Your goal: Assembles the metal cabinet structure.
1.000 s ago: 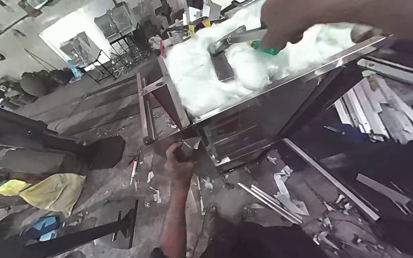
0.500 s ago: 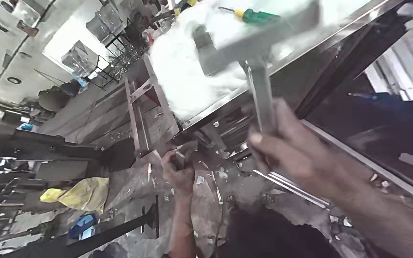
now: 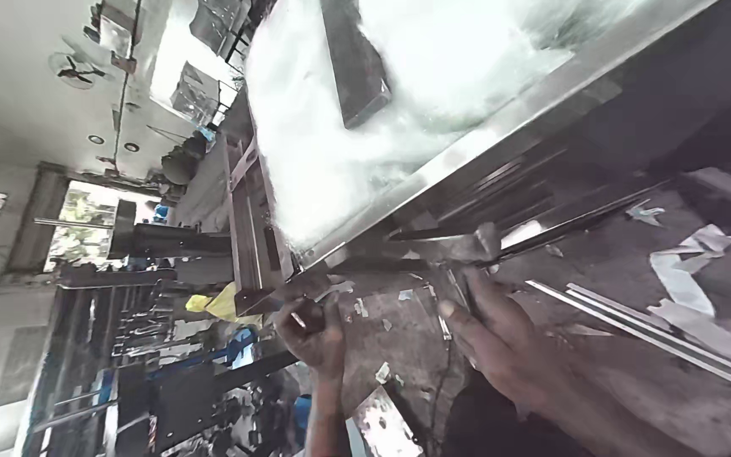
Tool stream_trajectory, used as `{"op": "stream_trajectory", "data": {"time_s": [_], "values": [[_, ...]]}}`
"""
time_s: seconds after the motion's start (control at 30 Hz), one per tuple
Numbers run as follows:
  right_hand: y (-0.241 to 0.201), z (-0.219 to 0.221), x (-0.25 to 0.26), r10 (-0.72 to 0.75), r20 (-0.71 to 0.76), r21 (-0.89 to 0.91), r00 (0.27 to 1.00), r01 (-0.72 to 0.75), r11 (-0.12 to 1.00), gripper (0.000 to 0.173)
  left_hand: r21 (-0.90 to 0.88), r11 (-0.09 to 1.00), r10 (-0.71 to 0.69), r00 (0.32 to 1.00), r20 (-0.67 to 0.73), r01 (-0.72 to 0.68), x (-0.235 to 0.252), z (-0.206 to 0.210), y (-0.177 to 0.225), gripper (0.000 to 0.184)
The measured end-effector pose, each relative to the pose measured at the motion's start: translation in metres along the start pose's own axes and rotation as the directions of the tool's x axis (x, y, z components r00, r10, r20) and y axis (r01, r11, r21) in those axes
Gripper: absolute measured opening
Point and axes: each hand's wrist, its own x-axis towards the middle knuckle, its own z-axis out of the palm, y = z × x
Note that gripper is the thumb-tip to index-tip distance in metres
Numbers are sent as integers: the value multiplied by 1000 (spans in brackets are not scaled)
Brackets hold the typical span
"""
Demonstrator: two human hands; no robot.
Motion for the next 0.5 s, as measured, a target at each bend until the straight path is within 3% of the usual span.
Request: {"op": "stream_trajectory", "data": {"time_s": [0.2,0.5], "values": [[-13,6,14,20,147,29,989,-25,999,43,58,998,8,1000,-3,-7,-4,-3,-1,66],[-16,16,19,33,178,42,984,-41,998,45,50,999,-12,1000,19,11,-3,-5,-1,63]]}}
